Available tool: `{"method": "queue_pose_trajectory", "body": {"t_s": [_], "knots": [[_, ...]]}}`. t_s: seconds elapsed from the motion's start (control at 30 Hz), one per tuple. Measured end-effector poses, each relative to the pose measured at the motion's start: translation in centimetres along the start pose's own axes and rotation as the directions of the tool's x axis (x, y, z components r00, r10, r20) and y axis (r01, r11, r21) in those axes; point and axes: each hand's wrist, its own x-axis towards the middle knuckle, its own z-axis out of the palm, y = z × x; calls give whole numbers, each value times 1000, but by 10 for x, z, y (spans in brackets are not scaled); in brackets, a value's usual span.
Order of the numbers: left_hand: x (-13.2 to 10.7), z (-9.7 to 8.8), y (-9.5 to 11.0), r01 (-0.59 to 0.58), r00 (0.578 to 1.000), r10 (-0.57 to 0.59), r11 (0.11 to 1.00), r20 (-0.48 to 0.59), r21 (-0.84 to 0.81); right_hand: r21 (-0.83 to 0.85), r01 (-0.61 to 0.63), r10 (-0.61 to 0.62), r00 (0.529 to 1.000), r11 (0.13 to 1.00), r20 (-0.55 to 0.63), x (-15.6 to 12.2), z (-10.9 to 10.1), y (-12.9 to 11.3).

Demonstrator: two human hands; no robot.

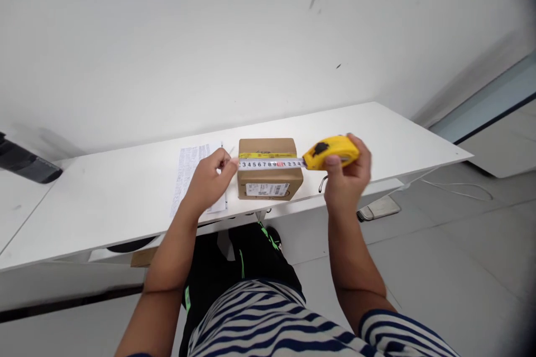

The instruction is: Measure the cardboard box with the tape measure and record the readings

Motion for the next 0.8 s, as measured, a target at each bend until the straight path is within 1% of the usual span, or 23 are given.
{"method": "queue_pose_trajectory", "body": {"t_s": [0.07,0.1,0.13,0.17,0.2,0.23,0.27,0.3,0.33,0.37,0.4,0.43,0.47,0.5,0.53,0.57,0.6,0.63,0.67,0.7,0.73,0.77,0.8], "knots": [[-34,-8,7,-74,997,74,994,-5,-84,57,143,-143,990,988,-4,-22,0,-25],[-51,-8,6,-80,996,84,988,29,-134,96,179,-182,983,979,26,-38,2,-36],[-66,-7,1,-53,993,71,981,90,-188,153,171,-187,978,973,96,-56,5,-47],[-82,-4,-7,8,984,37,969,177,-248,225,121,-168,965,967,202,-76,9,-55],[-96,0,-18,99,959,-7,945,283,-312,269,30,-113,947,963,299,-96,14,-61],[-111,6,-31,212,921,-51,899,387,-384,261,-78,-35,914,962,404,-116,20,-65],[-125,12,-45,328,875,-78,822,478,-466,223,-153,26,874,963,486,-135,26,-67],[-139,18,-59,429,837,-76,707,542,-563,181,-189,62,836,965,545,-151,32,-67],[-153,25,-71,501,823,-70,560,564,-660,138,-207,86,797,969,597,-165,38,-66],[-165,30,-80,542,822,-79,416,565,-730,108,-198,85,766,974,637,-176,45,-64],[-176,35,-87,540,837,-100,306,538,-784,97,-174,64,733,980,678,-183,51,-62],[-184,39,-91,514,858,-142,229,494,-827,107,-144,21,685,984,728,-187,57,-61],[-188,41,-93,468,879,-206,194,430,-862,141,-110,-44,619,984,784,-188,64,-59],[-189,42,-94,406,895,-283,196,345,-892,193,-81,-120,536,978,835,-186,72,-56],[-185,40,-95,340,900,-361,228,245,-912,249,-67,-195,442,966,876,-181,81,-54],[-177,35,-96,277,893,-427,279,140,-919,290,-68,-248,359,955,900,-174,91,-50],[-165,29,-99,221,879,-475,348,32,-911,294,-69,-258,314,953,913,-164,103,-46],[-149,20,-105,182,874,-483,428,-54,-885,249,-60,-219,310,967,925,-154,115,-40],[-130,10,-112,166,875,-472,502,-107,-849,151,-23,-135,334,988,933,-143,128,-34],[-108,-1,-121,154,878,-452,576,-156,-803,15,55,-34,351,998,936,-131,140,-27],[-84,-11,-130,142,885,-422,648,-198,-748,-140,177,75,328,974,942,-120,152,-19],[-59,-20,-140,120,887,-386,722,-253,-681,-268,328,179,277,906,944,-109,162,-12],[-34,-26,-149,100,881,-354,787,-313,-608,-325,457,255,209,828,944,-99,170,-4]]}}
